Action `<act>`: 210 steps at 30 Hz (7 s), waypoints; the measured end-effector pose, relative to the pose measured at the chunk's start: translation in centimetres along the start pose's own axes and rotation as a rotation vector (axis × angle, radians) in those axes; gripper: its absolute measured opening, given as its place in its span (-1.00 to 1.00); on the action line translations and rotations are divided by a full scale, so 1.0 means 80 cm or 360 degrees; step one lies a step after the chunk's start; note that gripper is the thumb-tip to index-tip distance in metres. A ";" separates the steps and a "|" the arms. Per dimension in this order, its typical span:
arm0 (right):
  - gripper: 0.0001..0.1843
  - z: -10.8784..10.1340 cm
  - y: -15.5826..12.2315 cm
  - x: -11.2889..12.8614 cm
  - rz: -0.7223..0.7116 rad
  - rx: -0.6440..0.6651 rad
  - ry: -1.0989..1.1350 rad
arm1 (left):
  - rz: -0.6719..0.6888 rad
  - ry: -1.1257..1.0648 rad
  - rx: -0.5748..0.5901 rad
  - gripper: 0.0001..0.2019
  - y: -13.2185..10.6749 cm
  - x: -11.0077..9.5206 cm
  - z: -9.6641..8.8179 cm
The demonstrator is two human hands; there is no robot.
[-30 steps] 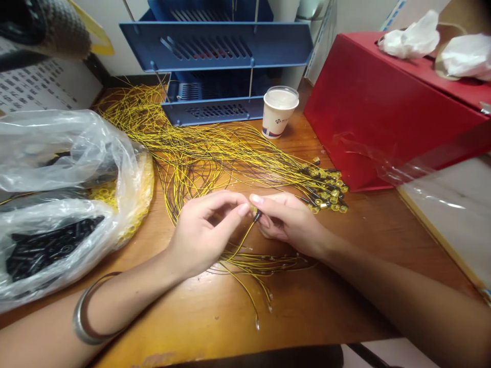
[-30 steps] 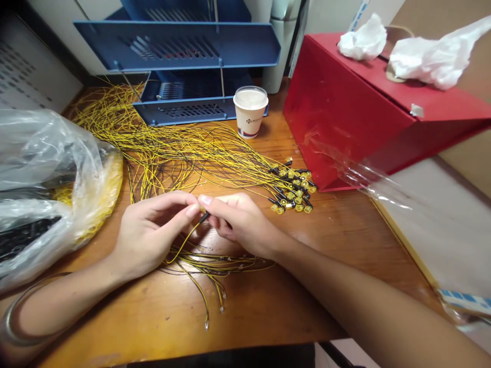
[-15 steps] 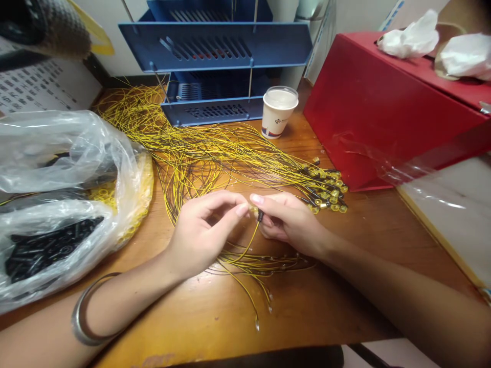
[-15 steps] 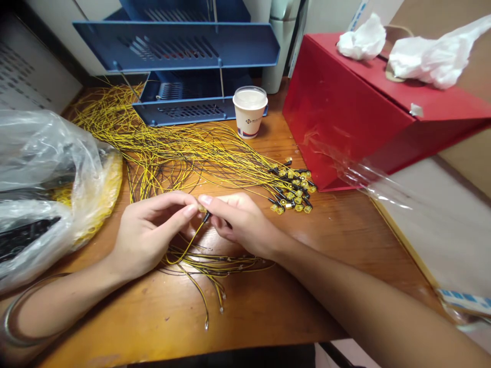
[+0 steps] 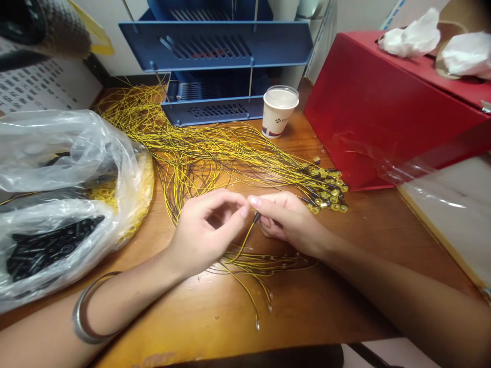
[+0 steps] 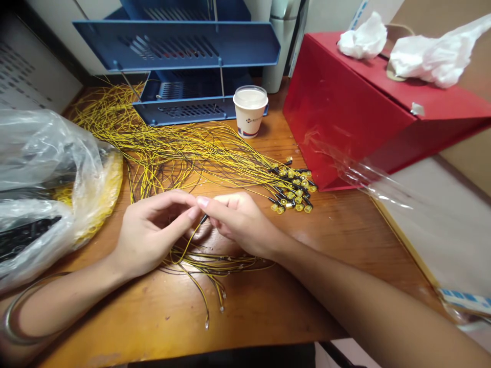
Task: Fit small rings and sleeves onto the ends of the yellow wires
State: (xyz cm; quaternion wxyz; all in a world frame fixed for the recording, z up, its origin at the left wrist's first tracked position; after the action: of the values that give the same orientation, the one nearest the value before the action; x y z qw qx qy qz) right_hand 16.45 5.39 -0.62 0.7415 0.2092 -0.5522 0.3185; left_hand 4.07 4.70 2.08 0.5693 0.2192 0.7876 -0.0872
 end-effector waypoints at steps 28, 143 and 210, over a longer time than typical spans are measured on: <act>-0.49 0.008 -0.002 0.006 0.0031 0.0002 -0.0085 | -0.0212 -0.0072 0.0007 -0.86 0.001 0.008 0.000; -0.57 -0.003 -0.003 -0.007 -0.0016 -0.0057 -0.0139 | -0.0125 -0.0032 -0.0046 -0.86 0.000 0.006 -0.006; -0.47 0.005 -0.007 -0.012 0.0011 -0.0062 -0.0048 | -0.0092 -0.0066 -0.0022 -0.89 -0.001 0.005 -0.004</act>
State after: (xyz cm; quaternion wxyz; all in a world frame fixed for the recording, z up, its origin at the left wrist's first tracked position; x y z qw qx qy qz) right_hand 16.42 4.48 -1.40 0.7358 0.1977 -0.5702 0.3072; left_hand 3.66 4.83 1.79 0.5842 0.1903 0.7822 -0.1027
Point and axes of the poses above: each hand's wrist, its own y-axis towards the middle knuckle, its own z-axis out of the palm, x = y × z, the point moved 6 cm from there along y, towards the middle knuckle, and after that the axes turned 12 degrees about x, right-handed, at the moved point
